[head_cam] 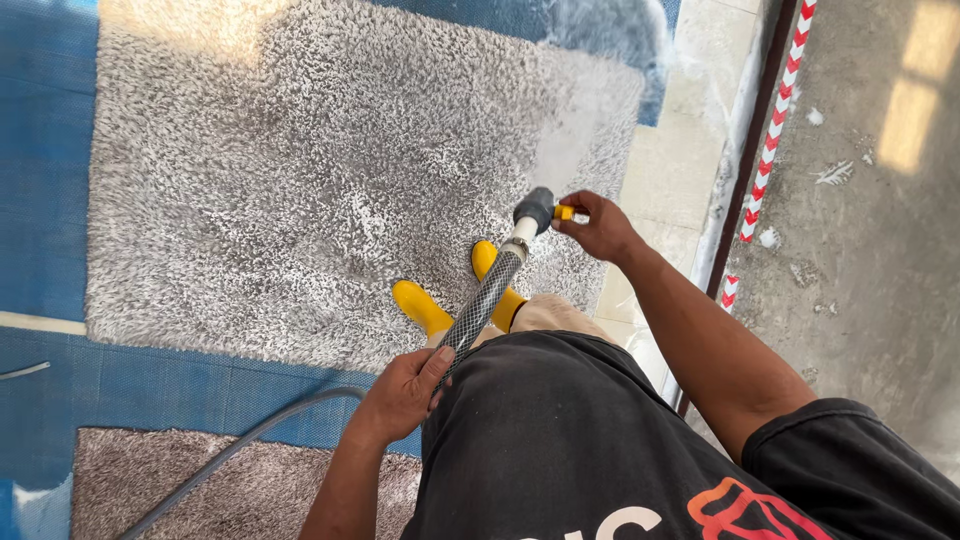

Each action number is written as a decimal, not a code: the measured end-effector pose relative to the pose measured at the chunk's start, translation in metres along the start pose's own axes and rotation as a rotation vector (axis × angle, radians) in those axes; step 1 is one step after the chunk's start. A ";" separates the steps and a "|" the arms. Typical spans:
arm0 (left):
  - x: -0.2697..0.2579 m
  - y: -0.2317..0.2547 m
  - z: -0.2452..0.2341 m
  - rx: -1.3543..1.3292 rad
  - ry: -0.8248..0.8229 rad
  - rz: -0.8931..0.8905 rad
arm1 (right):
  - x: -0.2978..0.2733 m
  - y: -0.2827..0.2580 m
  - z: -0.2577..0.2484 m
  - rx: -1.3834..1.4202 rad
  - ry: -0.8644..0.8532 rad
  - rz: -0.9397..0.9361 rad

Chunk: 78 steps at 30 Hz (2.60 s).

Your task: The person sprays water from a hose onto two rugs placed on the floor, moving the stream back and forth to soak the fibers.

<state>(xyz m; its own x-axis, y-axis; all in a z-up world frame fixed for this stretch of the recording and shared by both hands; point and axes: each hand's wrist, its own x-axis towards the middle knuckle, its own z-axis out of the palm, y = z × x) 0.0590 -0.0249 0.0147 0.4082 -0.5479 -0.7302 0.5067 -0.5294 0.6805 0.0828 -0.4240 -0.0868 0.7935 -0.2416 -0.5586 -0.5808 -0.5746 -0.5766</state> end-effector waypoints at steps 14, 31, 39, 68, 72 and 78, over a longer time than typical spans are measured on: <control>-0.022 0.006 0.032 0.036 0.096 -0.061 | 0.020 0.039 0.054 0.069 -0.123 -0.062; -0.035 0.035 0.087 0.008 0.395 -0.079 | 0.043 0.007 0.012 -0.084 -0.305 -0.188; -0.048 0.044 0.131 -0.168 0.557 -0.227 | 0.075 0.001 0.046 -0.225 -0.506 -0.445; -0.105 -0.038 0.208 -0.413 0.611 0.143 | -0.067 0.055 0.037 -0.327 -0.551 -0.202; -0.118 -0.060 0.229 -0.433 0.599 0.161 | -0.081 0.073 0.055 -0.325 -0.594 -0.155; -0.137 -0.073 0.251 -0.465 0.640 0.081 | -0.088 0.094 0.089 -0.310 -0.701 -0.178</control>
<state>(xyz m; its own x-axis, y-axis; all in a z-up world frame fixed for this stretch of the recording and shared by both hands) -0.2243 -0.0733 0.0806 0.7429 -0.0198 -0.6691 0.6643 -0.1015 0.7406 -0.0576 -0.3872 -0.1447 0.5105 0.3647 -0.7787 -0.2967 -0.7752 -0.5576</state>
